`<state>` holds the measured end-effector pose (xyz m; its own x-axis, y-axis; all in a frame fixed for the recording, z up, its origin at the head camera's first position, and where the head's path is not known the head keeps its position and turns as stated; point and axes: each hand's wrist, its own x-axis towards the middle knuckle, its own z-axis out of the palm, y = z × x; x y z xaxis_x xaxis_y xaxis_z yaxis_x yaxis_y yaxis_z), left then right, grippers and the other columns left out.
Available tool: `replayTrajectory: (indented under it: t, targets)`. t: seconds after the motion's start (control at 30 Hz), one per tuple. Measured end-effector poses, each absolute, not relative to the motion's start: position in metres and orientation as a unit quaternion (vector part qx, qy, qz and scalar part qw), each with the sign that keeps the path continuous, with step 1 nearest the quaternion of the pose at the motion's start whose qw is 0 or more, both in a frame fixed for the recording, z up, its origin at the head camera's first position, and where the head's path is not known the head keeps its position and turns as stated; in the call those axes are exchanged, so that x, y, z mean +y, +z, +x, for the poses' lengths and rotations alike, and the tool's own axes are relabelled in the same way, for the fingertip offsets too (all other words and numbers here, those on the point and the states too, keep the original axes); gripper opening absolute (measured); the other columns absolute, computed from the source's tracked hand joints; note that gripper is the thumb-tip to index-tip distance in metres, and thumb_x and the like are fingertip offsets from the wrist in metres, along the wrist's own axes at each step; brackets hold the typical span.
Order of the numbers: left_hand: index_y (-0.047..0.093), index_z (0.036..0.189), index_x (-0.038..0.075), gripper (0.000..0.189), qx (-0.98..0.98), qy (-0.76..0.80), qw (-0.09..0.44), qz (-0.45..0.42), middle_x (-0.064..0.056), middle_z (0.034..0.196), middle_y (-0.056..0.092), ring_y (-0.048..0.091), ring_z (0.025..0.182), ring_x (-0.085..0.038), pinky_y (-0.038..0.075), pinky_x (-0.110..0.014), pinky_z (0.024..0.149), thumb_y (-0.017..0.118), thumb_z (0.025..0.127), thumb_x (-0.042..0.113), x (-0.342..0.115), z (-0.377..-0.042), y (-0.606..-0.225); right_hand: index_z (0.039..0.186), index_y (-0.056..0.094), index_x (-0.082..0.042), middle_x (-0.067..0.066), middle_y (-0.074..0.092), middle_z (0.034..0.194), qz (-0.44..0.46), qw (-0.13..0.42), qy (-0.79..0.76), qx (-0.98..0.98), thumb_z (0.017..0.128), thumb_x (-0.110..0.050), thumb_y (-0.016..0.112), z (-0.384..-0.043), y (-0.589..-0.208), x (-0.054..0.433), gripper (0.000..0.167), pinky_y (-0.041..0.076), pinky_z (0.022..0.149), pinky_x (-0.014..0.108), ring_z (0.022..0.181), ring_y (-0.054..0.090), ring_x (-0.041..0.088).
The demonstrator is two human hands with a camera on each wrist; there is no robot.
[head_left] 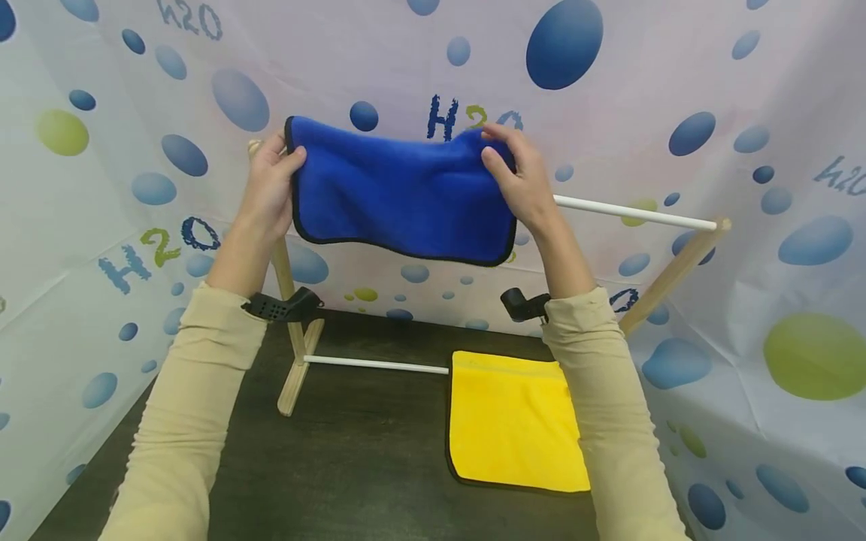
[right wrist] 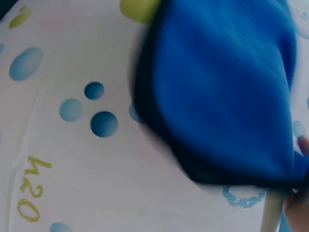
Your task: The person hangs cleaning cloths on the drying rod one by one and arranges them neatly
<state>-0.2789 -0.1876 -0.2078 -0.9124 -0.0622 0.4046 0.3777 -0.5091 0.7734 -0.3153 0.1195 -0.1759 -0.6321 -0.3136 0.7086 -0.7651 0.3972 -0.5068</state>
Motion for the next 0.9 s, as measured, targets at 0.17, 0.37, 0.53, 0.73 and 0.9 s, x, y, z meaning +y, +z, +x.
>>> replayTrajectory:
  t: [0.17, 0.37, 0.53, 0.73, 0.9]
  targets:
    - [0.053, 0.101, 0.006, 0.011, -0.523, -0.83, 0.13, -0.147, -0.005, 0.088, 0.051, 0.05, 0.077, -0.014, 0.044, -0.021, 0.067, 0.045, 0.095, 0.008, -0.194, -0.273, -0.213, 0.125, 0.049, 0.005, 0.019, 0.05, 0.123, 0.265, 0.222, 0.509, -0.788, 0.092, -0.007, 0.049, -0.307, -0.185, 0.124, 0.035, 0.043, 0.095, 0.031, 0.108, 0.056, 0.027]
    - [0.049, 0.11, 0.004, 0.017, -0.532, -0.824, 0.124, -0.147, -0.007, 0.095, 0.048, 0.051, 0.081, -0.014, 0.046, -0.019, 0.072, 0.045, 0.095, 0.01, -0.199, -0.268, -0.219, 0.117, 0.056, 0.006, 0.02, 0.059, 0.111, 0.222, 0.27, 0.504, -0.79, 0.089, -0.002, 0.053, -0.3, -0.194, 0.128, 0.029, 0.046, 0.091, 0.029, 0.1, 0.058, 0.023]
    - [0.05, 0.111, 0.003, 0.019, -0.514, -0.834, 0.129, -0.154, -0.006, 0.095, 0.046, 0.052, 0.076, -0.013, 0.048, -0.018, 0.069, 0.046, 0.095, 0.011, -0.201, -0.267, -0.223, 0.115, 0.058, 0.003, 0.017, 0.061, 0.105, 0.189, 0.298, 0.512, -0.783, 0.088, 0.0, 0.053, -0.296, -0.194, 0.127, 0.028, 0.049, 0.084, 0.025, 0.093, 0.06, 0.022]
    - [0.052, 0.109, 0.002, 0.017, -0.498, -0.839, 0.151, -0.159, -0.006, 0.096, 0.046, 0.049, 0.079, -0.013, 0.046, -0.018, 0.07, 0.046, 0.094, 0.009, -0.204, -0.264, -0.225, 0.113, 0.059, 0.003, 0.004, 0.058, 0.092, 0.148, 0.301, 0.579, -0.743, 0.087, 0.0, 0.056, -0.291, -0.2, 0.132, 0.027, 0.046, 0.076, 0.02, 0.083, 0.057, 0.012]
    - [0.052, 0.111, 0.005, 0.019, -0.549, -0.813, 0.135, -0.136, -0.005, 0.102, 0.051, 0.051, 0.088, -0.013, 0.045, -0.019, 0.076, 0.047, 0.095, 0.014, -0.21, -0.261, -0.236, 0.116, 0.053, 0.007, 0.002, 0.056, 0.089, 0.155, 0.303, 0.58, -0.74, 0.087, -0.001, 0.056, -0.284, -0.224, 0.137, 0.03, 0.047, 0.069, 0.016, 0.075, 0.055, 0.005]
